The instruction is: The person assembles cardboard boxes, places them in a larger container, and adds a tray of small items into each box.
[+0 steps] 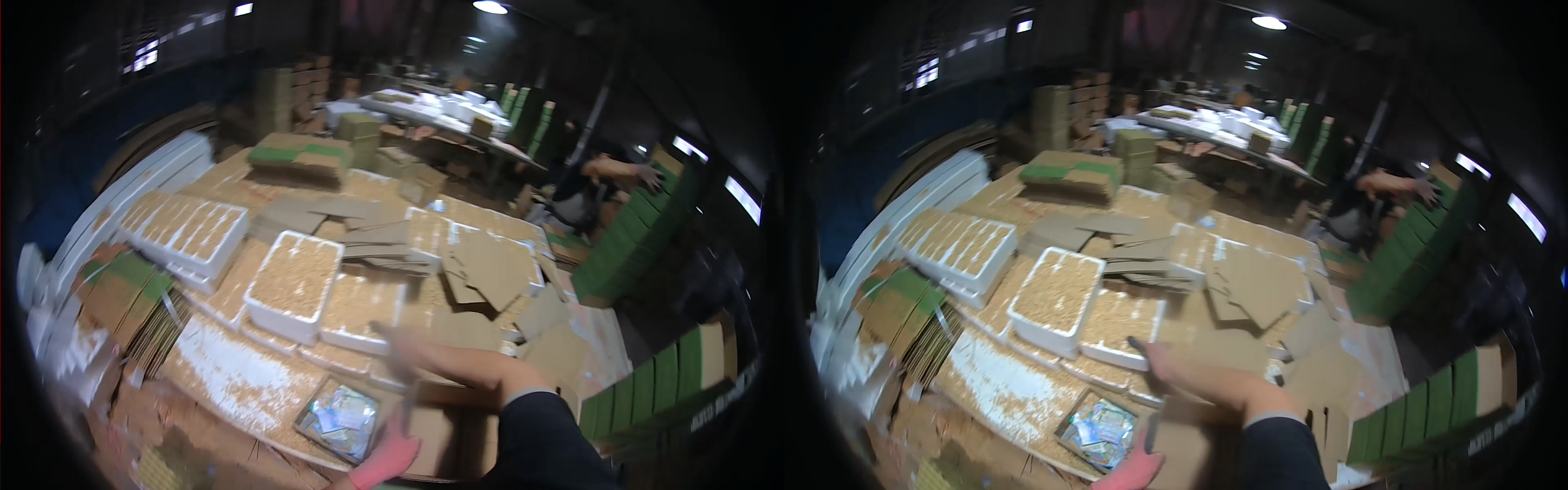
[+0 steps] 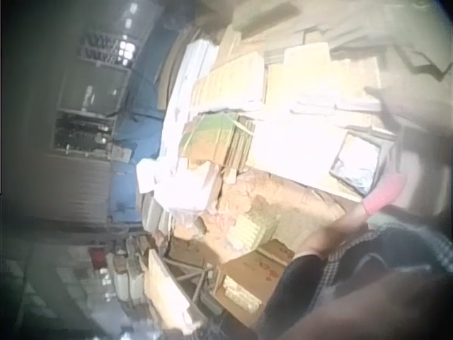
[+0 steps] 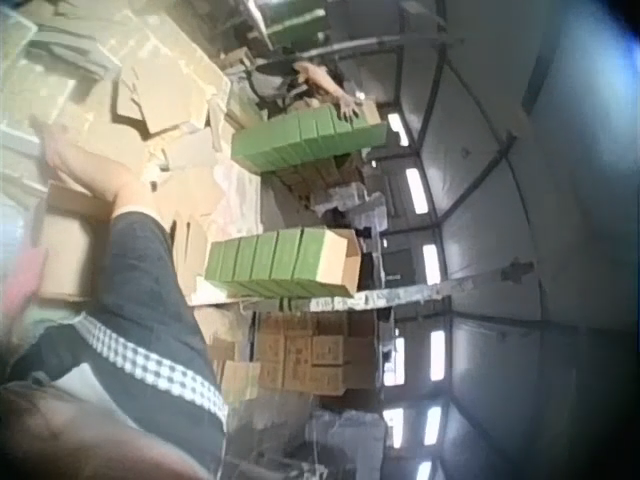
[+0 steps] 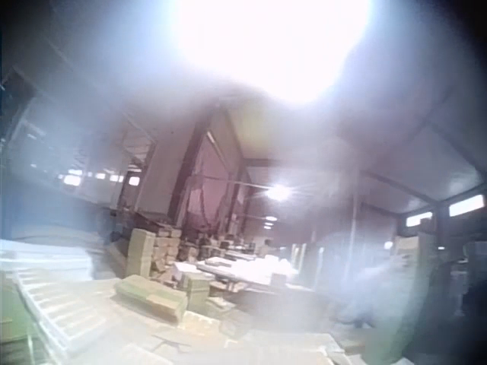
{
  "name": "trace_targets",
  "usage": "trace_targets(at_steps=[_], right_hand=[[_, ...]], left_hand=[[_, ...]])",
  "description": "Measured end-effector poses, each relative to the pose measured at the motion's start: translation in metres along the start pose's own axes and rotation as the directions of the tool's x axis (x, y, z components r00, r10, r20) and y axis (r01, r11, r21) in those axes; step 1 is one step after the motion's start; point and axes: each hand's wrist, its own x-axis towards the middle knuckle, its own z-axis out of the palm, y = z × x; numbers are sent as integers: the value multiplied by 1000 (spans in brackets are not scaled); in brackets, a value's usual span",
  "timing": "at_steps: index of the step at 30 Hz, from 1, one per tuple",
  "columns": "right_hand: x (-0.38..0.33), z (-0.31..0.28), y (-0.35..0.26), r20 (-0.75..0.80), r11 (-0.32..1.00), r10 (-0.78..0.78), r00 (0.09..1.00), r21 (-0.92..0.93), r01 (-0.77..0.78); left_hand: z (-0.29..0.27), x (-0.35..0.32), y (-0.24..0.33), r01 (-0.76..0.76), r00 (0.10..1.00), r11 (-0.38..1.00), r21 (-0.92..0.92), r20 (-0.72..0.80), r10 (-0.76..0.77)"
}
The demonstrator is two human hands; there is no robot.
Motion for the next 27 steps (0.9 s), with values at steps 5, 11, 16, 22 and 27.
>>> trace_targets(at_steps=[5, 11, 16, 22, 27], right_hand=[[8, -50, -18, -51, 487, 699, 713, 764, -423], [-189, -167, -63, 100, 367, 172, 980, 917, -158], [-397, -229, -99, -80, 711, 143, 986, 702, -46], [-445, -212, -25, 224, 714, 211, 952, 630, -306], [-383, -224, -41, 470, 568, 386, 794, 557, -606]], left_hand=[[-5, -7, 14, -15, 993, 998, -54, 116, 21], [7, 8, 17, -10, 995, 1000, -4, 101, 10], [20, 13, 29, 38, 993, 998, 55, 113, -44], [36, 27, 40, 102, 981, 992, 78, 156, -113], [34, 40, 39, 136, 969, 991, 9, 205, -135]])
